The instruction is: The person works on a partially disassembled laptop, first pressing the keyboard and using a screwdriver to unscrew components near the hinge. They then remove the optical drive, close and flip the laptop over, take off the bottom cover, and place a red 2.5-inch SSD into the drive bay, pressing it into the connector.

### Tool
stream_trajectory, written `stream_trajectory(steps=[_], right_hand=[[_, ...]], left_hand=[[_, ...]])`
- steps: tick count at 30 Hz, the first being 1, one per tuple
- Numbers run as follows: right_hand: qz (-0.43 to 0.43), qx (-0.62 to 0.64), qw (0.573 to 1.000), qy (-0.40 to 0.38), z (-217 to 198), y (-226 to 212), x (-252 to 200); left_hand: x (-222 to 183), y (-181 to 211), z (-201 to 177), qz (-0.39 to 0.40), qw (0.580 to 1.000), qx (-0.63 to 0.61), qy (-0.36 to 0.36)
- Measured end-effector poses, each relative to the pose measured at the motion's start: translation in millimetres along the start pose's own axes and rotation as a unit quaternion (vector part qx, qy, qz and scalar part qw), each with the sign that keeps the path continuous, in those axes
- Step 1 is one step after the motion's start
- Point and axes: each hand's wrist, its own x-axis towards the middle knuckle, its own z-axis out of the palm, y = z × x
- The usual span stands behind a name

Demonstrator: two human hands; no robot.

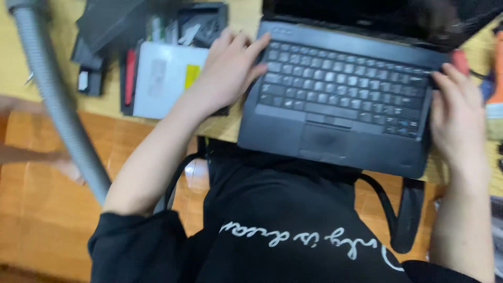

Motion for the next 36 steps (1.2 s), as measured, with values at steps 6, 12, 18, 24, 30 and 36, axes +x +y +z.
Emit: stream_trajectory(steps=[6,12,18,24,30,36], right_hand=[[0.075,0.092,0.993,-0.017,-23,-1,2],[0.258,0.204,0.940,-0.087,-5,17,-14],[0.194,0.199,0.960,-0.002,-42,21,4],[0.128,0.299,0.945,0.046,-57,66,26],[0.169,0.465,0.854,0.163,-49,94,96],[0.183,0.479,0.855,0.078,-34,139,142]], left_hand=[[-1,23,-24,-0.038,0.992,-0.016,-0.118],[0,26,-25,-0.064,0.987,0.017,-0.146],[15,19,-49,-0.017,0.992,-0.004,-0.127],[44,-23,-95,-0.029,0.981,-0.171,0.091],[108,-42,-118,-0.158,0.898,-0.387,0.138],[148,-58,-95,-0.101,0.870,-0.481,0.036]])
